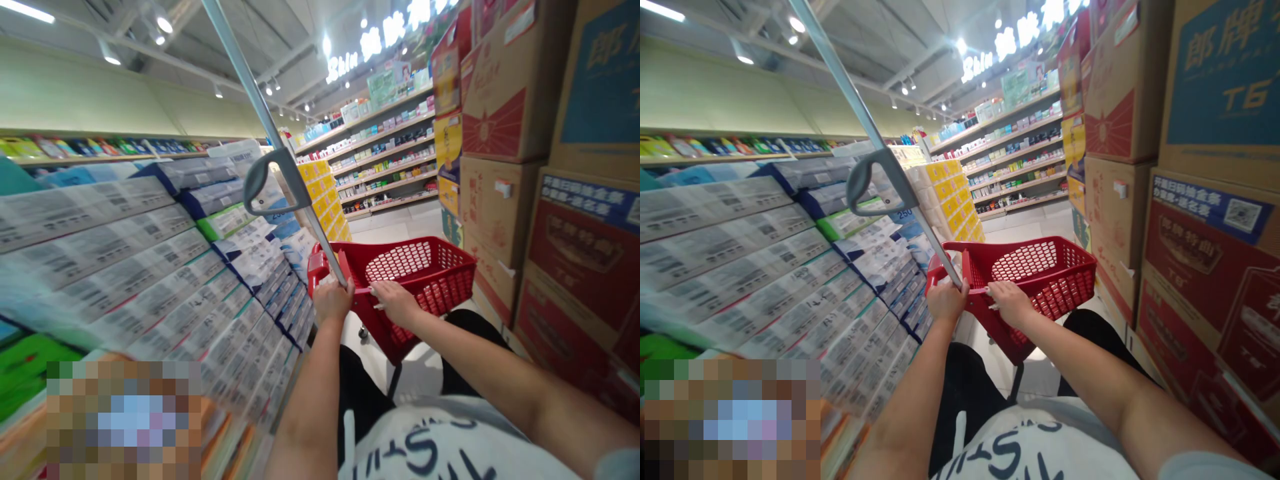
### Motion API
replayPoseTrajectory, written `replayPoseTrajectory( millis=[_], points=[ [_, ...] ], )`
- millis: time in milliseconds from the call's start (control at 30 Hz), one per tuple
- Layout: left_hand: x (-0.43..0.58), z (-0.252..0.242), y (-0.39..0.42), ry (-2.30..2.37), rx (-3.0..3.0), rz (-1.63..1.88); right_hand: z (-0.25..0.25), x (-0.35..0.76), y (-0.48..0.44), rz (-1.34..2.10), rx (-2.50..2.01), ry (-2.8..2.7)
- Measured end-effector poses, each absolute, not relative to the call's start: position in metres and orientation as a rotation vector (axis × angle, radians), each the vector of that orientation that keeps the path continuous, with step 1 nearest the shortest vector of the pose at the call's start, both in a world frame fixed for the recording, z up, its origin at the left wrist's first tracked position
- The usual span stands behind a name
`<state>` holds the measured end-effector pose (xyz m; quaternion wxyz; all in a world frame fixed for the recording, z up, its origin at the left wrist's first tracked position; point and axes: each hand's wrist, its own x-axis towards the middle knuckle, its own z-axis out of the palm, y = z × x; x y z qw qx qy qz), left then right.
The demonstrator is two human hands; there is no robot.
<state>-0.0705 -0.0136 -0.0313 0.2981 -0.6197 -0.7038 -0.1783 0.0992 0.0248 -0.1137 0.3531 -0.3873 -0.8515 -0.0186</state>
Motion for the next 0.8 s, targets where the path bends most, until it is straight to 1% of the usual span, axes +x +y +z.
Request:
replayPoseTrajectory(
  millis=[100,233,300,400,567,667,800],
  points=[
    [-0.071,-0.031,-0.015,-1.888,-1.659,-0.464,-0.124,0.131,0.038,-0.048,-1.177,-2.191],
    [-0.07,-0.03,-0.014,-1.889,-1.661,-0.484,-0.116,0.142,0.042,0.038,-1.433,-2.143],
    [-0.069,-0.03,-0.013,-1.886,-1.652,-0.496,-0.109,0.128,0.036,0.072,-1.406,-2.151],
    [-0.069,-0.03,-0.013,-1.883,-1.643,-0.494,-0.109,0.106,0.026,0.035,-1.269,-2.119],
    [-0.071,-0.031,-0.015,-1.887,-1.651,-0.478,-0.136,0.119,0.03,-0.092,-1.076,-2.135],
    [-0.071,-0.031,-0.016,-1.891,-1.657,-0.472,-0.151,0.148,0.042,-0.113,-1.142,-2.138],
    [-0.072,-0.031,-0.015,-1.874,-1.661,-0.492,-0.159,0.164,0.051,-0.071,-1.27,-2.04]
  ],
)
